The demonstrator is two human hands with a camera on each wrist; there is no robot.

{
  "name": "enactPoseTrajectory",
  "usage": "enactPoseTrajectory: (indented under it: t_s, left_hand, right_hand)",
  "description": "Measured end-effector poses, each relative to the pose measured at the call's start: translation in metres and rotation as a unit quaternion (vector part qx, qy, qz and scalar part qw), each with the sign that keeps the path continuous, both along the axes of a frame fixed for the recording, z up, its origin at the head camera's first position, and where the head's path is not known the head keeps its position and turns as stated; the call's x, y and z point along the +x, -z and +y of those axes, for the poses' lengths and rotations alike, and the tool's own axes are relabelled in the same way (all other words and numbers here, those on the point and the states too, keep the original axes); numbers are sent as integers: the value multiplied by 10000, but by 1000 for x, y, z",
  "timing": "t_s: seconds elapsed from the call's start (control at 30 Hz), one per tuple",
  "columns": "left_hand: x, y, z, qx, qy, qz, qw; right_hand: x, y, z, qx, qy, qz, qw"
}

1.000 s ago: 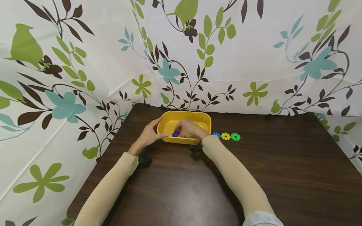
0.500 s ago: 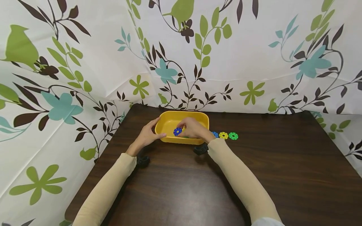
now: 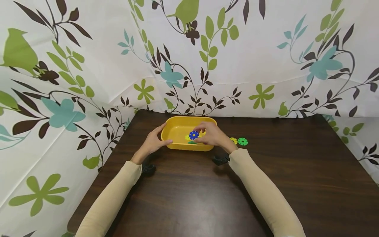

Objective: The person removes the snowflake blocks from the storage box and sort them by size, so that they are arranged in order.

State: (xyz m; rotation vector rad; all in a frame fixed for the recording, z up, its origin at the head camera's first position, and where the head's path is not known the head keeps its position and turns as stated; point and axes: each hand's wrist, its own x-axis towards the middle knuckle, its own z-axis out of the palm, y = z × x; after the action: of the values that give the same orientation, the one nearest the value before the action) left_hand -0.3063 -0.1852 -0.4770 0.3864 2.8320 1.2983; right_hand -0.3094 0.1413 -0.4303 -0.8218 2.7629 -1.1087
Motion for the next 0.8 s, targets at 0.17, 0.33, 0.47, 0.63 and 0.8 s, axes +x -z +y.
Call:
enactPoseTrajectory:
  t_s: [0.17, 0.33, 0.47, 0.63, 0.8]
  left_hand:
    - [1, 1, 1, 5, -35, -53, 10000]
    - [1, 0, 2, 24, -74, -64, 9999]
    - [0, 1, 2, 24, -72, -75, 9999]
    - [1, 0, 2, -9, -59, -77, 10000]
    - [1, 1, 1, -41, -58, -116, 9999]
  right_hand:
    - [8, 2, 18, -149, 244, 74, 9996]
    - [15, 4, 37, -226, 426, 119, 9988]
    - [20, 9, 54, -322, 548, 223, 9977]
    - [23, 18, 76, -401, 878, 60, 9953]
    - [30, 24, 96, -495, 1195, -78, 9916]
